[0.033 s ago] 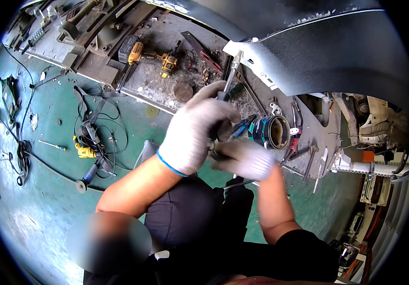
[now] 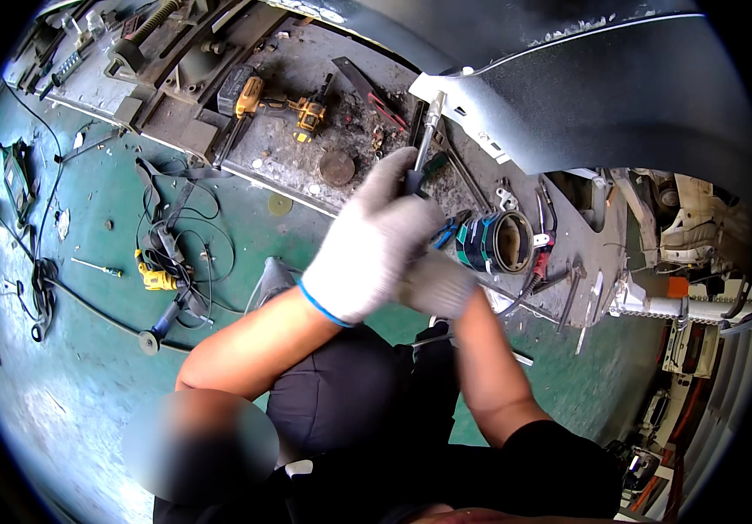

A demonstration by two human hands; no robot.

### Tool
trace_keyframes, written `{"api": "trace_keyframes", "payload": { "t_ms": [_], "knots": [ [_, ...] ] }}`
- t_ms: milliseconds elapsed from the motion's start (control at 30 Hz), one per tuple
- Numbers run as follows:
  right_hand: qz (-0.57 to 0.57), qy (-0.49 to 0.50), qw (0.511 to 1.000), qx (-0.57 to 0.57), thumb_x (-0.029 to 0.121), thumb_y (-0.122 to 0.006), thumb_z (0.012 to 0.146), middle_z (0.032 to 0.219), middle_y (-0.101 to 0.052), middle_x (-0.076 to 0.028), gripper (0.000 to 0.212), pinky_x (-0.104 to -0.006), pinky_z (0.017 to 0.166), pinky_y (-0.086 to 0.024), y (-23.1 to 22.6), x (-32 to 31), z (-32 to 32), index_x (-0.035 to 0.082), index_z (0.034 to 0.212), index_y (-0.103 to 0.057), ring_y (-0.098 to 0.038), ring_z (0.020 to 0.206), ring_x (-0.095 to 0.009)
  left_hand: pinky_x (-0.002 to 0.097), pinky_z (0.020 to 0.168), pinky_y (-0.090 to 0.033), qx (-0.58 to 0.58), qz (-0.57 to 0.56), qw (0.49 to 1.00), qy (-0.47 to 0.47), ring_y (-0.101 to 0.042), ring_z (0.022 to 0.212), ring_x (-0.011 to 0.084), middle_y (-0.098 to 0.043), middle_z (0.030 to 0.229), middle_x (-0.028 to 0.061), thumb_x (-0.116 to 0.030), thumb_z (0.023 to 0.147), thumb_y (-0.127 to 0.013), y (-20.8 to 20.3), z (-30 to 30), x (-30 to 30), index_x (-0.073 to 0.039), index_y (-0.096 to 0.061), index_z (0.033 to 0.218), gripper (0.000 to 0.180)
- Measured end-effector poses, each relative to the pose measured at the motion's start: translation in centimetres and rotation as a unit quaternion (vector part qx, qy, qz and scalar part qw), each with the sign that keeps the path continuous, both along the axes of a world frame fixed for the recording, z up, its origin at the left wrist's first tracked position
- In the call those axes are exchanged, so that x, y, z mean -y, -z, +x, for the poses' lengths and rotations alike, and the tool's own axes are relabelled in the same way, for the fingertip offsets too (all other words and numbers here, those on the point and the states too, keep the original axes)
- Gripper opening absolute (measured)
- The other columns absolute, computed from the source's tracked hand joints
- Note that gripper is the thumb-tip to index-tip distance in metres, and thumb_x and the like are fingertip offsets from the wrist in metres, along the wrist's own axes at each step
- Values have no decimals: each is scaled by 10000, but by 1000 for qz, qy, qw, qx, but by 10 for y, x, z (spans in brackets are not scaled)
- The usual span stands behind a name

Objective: The person aligns a large curved metal panel to a vehicle frame and secures it by inserting and tightening multiple bolts with a wrench. The person repeatedly adjusts the panel position and uses a socket wrench to fasten bolts along the edge.

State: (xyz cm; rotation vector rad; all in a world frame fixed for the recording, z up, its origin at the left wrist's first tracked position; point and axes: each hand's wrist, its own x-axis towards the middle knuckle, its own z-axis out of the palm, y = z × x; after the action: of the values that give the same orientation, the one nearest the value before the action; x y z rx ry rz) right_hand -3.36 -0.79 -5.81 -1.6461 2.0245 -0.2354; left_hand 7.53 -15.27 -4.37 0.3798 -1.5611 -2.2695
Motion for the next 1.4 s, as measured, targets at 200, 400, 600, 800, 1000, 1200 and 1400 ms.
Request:
{"api": "trace_keyframes", "payload": {
  "t_ms": [200,400,600,800,1000,1200,1400],
  "knots": [
    [-60,86,991,-87,489,-761,828,1053,-707,-216,596,-442,932,-535,71,34,22,-16,1138,-694,-674,1041,-336,381,1117,-436,37,-291,950,-107,-594,1227,280,-610,1321,212,-12,893,-569,-5,4,-3,49,-406,1538,668],
    [206,-73,959,181,453,-740,886,840,-709,-179,562,-420,715,-564,-110,2,-37,-47,1133,-672,-728,758,-315,277,820,-544,-26,259,964,57,-661,926,159,-695,1123,83,-75,879,-610,-12,13,21,35,-459,1521,669],
    [190,-119,970,89,445,-703,921,944,-722,-175,448,-443,719,-555,-66,-6,-39,16,1053,-695,-717,777,-319,278,844,-551,-52,390,917,67,-665,948,158,-696,1133,102,-50,885,-609,-19,3,16,45,-480,1500,636],
    [-114,105,969,195,619,-713,774,1165,-693,-236,677,-566,1095,-367,111,13,8,57,1150,-739,-558,1258,-421,320,949,-533,6,110,994,26,-661,998,199,-687,1180,136,-38,897,-623,-24,1,10,57,-520,1439,560],
    [316,-117,925,174,278,-827,844,888,-768,-130,557,-343,656,-587,-111,14,-48,27,1317,-674,-752,708,-198,280,824,-540,5,208,977,44,-673,905,150,-713,1107,102,-57,938,-649,-24,5,27,47,-568,1430,510],
    [273,-21,939,210,454,-725,896,990,-763,-161,531,-394,804,-581,-84,6,-42,48,1239,-713,-759,890,-271,272,810,-535,-32,163,986,14,-662,905,141,-709,1083,94,-109,965,-657,-10,-3,19,63,-549,1437,514],
    [-116,34,971,204,400,-660,949,1155,-741,-187,431,-458,992,-535,76,17,8,61,1212,-699,-692,1126,-360,295,907,-540,-31,189,981,13,-671,1006,180,-690,1183,132,-83,960,-633,-20,-10,14,63,-504,1469,546]
  ]
}}
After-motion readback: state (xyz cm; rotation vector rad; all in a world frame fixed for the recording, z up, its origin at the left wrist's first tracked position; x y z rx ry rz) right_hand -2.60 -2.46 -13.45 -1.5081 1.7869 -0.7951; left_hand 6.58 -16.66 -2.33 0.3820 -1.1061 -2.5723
